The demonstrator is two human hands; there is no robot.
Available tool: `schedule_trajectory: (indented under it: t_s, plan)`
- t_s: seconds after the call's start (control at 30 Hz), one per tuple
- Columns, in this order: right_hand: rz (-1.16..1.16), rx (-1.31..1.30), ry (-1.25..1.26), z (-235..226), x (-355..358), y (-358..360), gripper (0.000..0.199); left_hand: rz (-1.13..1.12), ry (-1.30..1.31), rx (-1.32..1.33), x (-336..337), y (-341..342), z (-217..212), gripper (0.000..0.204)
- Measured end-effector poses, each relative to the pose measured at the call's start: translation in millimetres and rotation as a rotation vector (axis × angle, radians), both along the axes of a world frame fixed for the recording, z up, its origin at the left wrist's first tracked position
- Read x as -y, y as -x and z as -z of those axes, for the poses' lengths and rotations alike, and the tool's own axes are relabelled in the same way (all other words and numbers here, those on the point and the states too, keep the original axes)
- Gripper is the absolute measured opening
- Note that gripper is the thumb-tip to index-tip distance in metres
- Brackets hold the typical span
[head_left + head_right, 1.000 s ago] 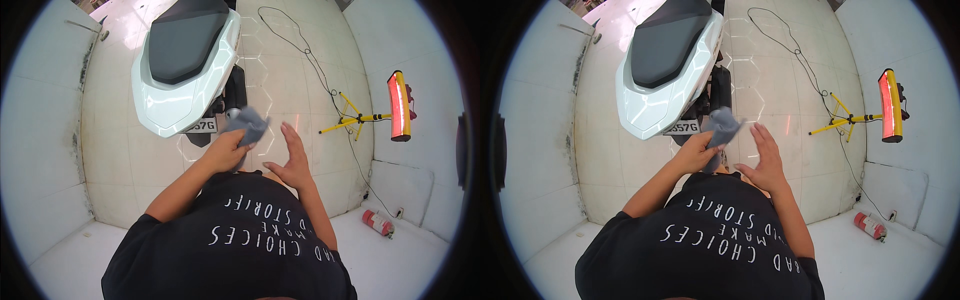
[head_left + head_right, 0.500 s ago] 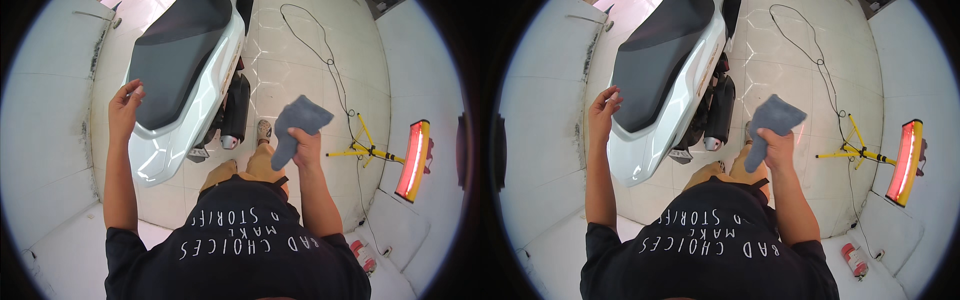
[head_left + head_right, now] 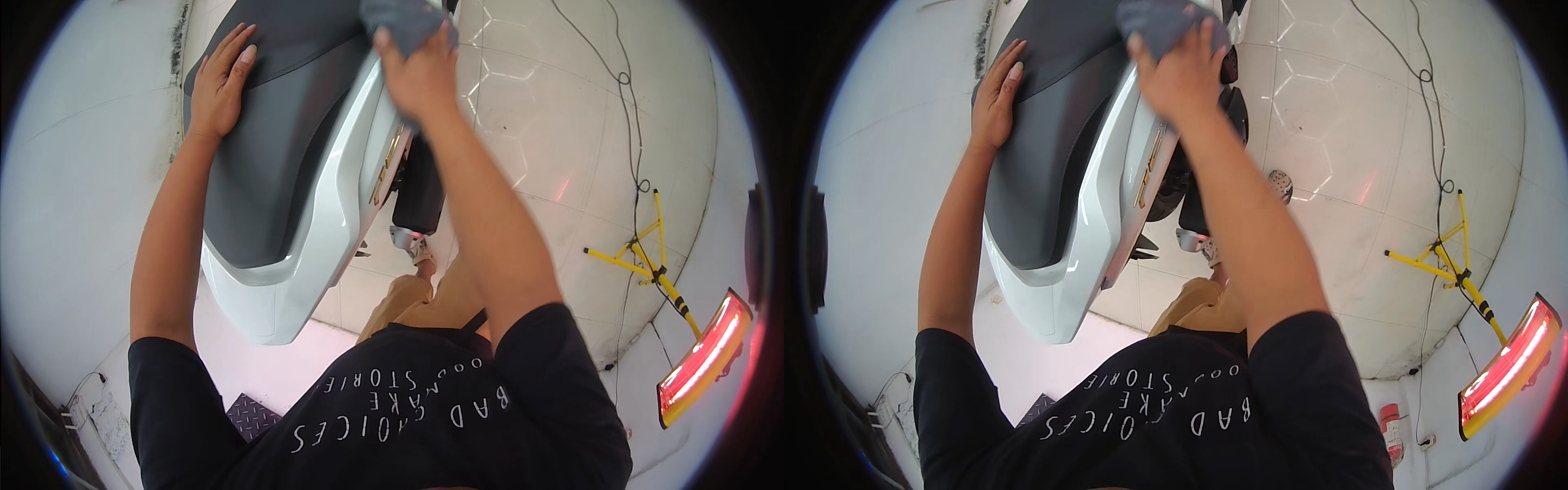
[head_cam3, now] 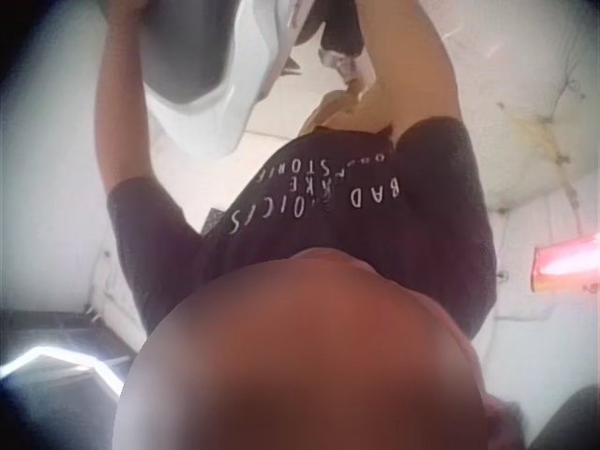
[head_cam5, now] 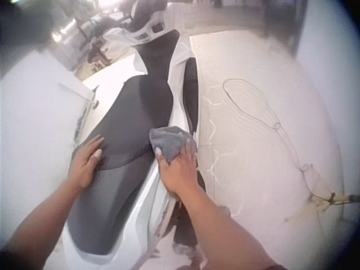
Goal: The person wipes a white scooter with a gray cloth, covering the seat, side panels, and rear. Then the person mops the tiled floor around the scooter with a spin mop, moving around the vehicle and covering the area before placing the mop against a wall.
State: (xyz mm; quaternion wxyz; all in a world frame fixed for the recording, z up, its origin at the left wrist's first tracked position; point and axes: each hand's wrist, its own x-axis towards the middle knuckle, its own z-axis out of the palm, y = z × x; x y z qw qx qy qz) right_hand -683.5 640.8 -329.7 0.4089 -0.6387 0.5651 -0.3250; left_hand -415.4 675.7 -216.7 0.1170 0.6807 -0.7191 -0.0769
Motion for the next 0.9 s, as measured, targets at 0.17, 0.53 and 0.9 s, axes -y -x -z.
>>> schedule_trajectory:
  t_s: [0.17,0.53,0.9]
  plan:
    - [-0.12,0.232,-0.081,-1.3,20.7,20.4,0.077,0.005,-0.099,0.116,0.7,7.8,-10.4,0.05]
    - [-0.051,0.27,-0.033,39.0,62.7,6.3,0.077,-0.057,-0.268,0.131,11.2,23.6,-27.3,0.052]
    - [0.003,1.005,-0.81,98.0,-64.1,14.7,0.078,0.139,0.041,0.226,283.0,21.5,77.3,0.056]
